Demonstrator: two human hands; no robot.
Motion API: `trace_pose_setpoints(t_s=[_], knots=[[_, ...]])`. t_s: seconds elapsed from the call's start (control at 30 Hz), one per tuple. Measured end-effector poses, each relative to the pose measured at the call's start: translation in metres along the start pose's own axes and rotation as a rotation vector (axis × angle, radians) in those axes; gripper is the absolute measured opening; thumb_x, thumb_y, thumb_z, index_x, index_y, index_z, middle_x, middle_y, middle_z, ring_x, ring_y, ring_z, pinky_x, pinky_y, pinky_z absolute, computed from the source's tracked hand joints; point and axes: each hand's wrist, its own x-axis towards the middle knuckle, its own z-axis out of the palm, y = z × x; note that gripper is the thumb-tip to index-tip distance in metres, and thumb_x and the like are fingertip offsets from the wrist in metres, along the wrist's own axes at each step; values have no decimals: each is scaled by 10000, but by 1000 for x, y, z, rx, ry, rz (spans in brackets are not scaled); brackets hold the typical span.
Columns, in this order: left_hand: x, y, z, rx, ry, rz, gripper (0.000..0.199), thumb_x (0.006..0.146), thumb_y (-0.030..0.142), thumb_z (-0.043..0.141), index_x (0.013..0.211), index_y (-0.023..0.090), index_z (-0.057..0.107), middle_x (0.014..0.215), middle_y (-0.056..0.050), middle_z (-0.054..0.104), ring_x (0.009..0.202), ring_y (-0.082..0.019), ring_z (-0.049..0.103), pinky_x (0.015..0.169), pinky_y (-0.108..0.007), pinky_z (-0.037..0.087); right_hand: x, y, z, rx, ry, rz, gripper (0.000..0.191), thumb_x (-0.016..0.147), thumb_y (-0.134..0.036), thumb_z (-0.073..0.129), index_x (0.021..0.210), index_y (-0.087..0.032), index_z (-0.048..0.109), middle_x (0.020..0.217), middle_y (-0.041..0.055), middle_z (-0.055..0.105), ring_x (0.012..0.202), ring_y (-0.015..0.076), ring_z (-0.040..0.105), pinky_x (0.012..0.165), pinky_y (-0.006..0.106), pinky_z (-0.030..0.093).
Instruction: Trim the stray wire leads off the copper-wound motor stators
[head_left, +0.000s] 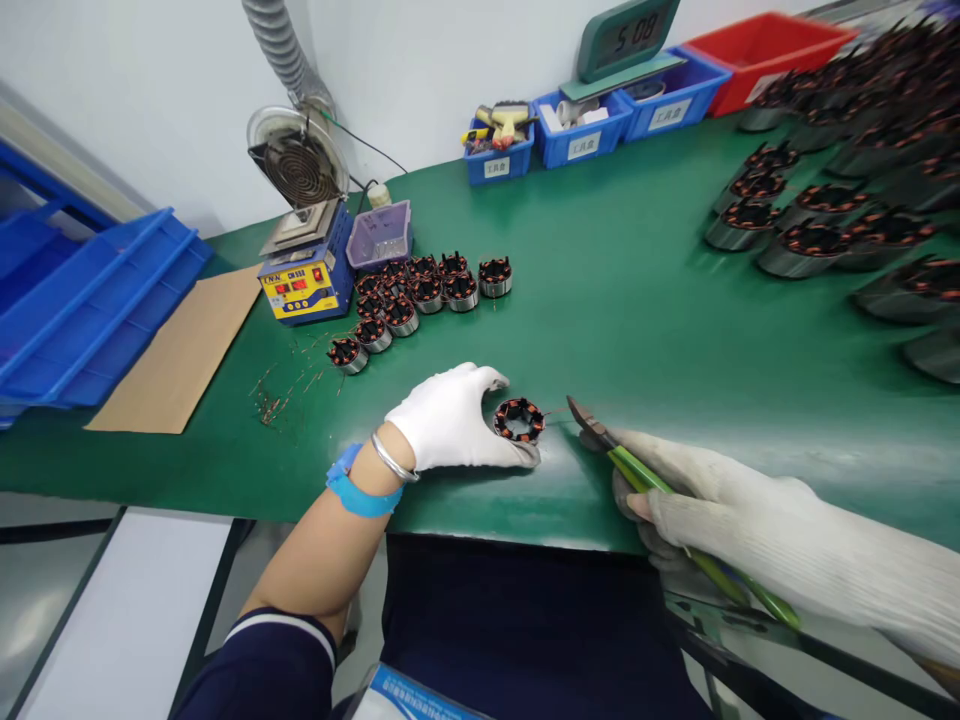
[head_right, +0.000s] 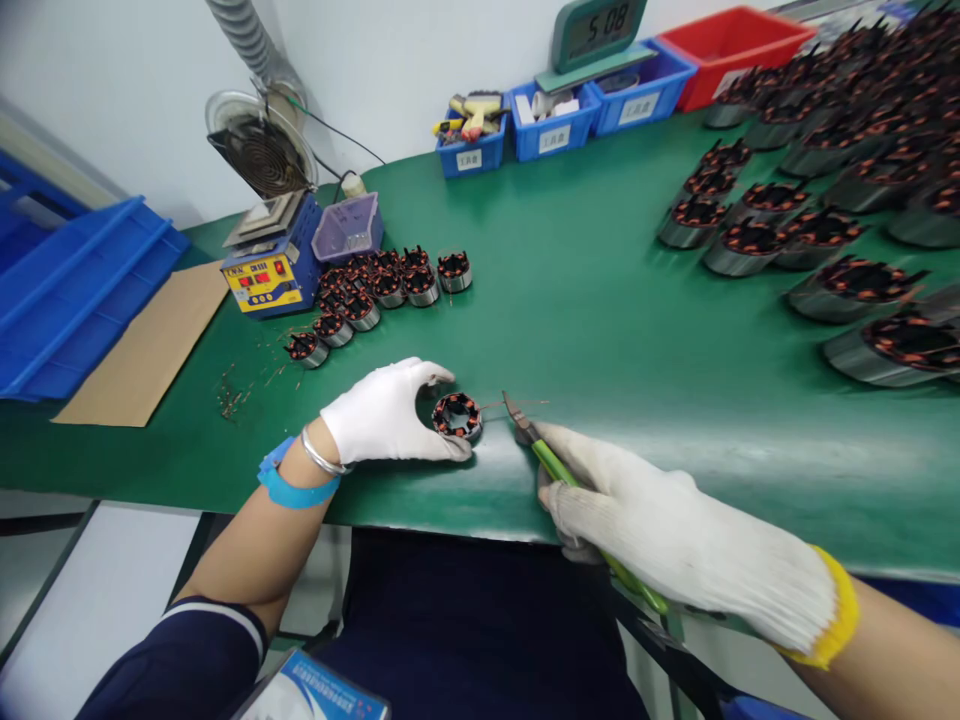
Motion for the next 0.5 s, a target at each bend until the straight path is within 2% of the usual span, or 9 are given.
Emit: trace_pose_setpoints(t_s=[0.1,0.2,0.27,0.4,0.5], knots=[[2,5,8,-19,27,62,750,679,592,848,1300,207,680,1191,-101,720,1054,-306,724,965,-424,601,0,0,0,-18,-41,85,765,817,-452,627,1541,-214,564,849,79,796,633,303,721,608,423,636],[2,10,10,-30,-5,76,550,707,521,837,1157,218,740,1093,-75,744,985,-276,734,920,-383,610,-2,3,0,-90,-32,139,762,834,-447,600,1566,-246,535,784,59,783,637,309,723,625,434,622],[2,9,6,-27,-14,43,496,684,494,852,1091,228,754,1057,-61,756,963,-270,736,898,-369,614,-4,5,0,-139,-14,154,760,843,-459,581,1576,-269,519,804,44,785,650,300,724,650,434,616],[4,2,-2,-56,25,-51,443,640,446,884,1002,224,759,1016,-56,774,957,-281,741,915,-391,615,-6,4,-1,-133,11,92,685,847,-488,563,1482,-235,606,824,52,781,657,276,713,649,404,602],[13,-6,10,-221,119,-164,515,654,407,887,1098,195,734,1069,-88,787,1021,-300,753,988,-433,603,-6,-1,-2,1,12,-14,530,837,-468,545,1263,-213,732,728,50,751,584,241,688,525,343,567]])
